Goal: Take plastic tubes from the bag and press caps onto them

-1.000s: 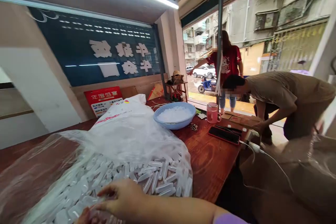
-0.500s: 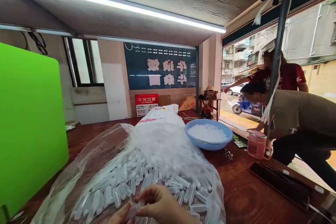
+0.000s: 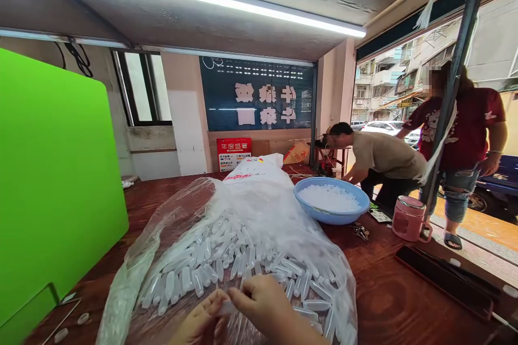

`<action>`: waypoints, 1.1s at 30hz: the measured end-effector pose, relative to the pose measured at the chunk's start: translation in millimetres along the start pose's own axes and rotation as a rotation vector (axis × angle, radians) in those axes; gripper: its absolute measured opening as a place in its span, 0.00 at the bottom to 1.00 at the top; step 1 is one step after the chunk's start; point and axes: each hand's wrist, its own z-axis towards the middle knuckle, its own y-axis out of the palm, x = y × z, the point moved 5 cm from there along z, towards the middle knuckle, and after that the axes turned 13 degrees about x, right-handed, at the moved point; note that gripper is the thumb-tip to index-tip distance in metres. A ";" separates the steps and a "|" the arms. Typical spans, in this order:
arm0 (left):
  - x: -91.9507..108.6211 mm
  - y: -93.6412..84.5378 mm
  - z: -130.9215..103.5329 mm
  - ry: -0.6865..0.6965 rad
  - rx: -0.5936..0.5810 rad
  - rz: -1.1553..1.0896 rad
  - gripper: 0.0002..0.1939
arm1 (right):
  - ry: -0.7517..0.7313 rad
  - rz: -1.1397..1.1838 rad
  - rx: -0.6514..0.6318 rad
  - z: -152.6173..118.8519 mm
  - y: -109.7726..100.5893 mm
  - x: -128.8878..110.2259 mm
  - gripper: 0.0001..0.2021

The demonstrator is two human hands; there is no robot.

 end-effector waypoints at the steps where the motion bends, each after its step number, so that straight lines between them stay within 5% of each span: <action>1: 0.7 0.0 0.8 0.016 0.017 -0.017 0.15 | 0.034 -0.048 -0.012 -0.9 1.0 1.9 0.21; 4: 2.3 1.2 2.9 0.015 -0.006 -0.018 0.16 | 0.038 -0.056 0.002 -3.9 -1.1 4.6 0.19; 9: 6.7 -1.5 5.7 0.010 -0.046 -0.001 0.16 | -0.163 0.004 0.020 -10.4 -3.4 -2.8 0.10; 16: 1.5 5.5 -0.1 -0.001 -0.146 0.078 0.16 | -0.012 -0.113 -0.021 -12.1 0.2 3.2 0.18; 22: 6.0 5.0 -3.1 0.013 -0.201 0.063 0.18 | -0.281 -0.049 0.008 -13.4 -1.3 -8.0 0.10; 33: 11.7 7.0 -6.4 0.117 -0.293 0.080 0.18 | 0.099 0.336 -0.011 -15.3 41.2 0.9 0.19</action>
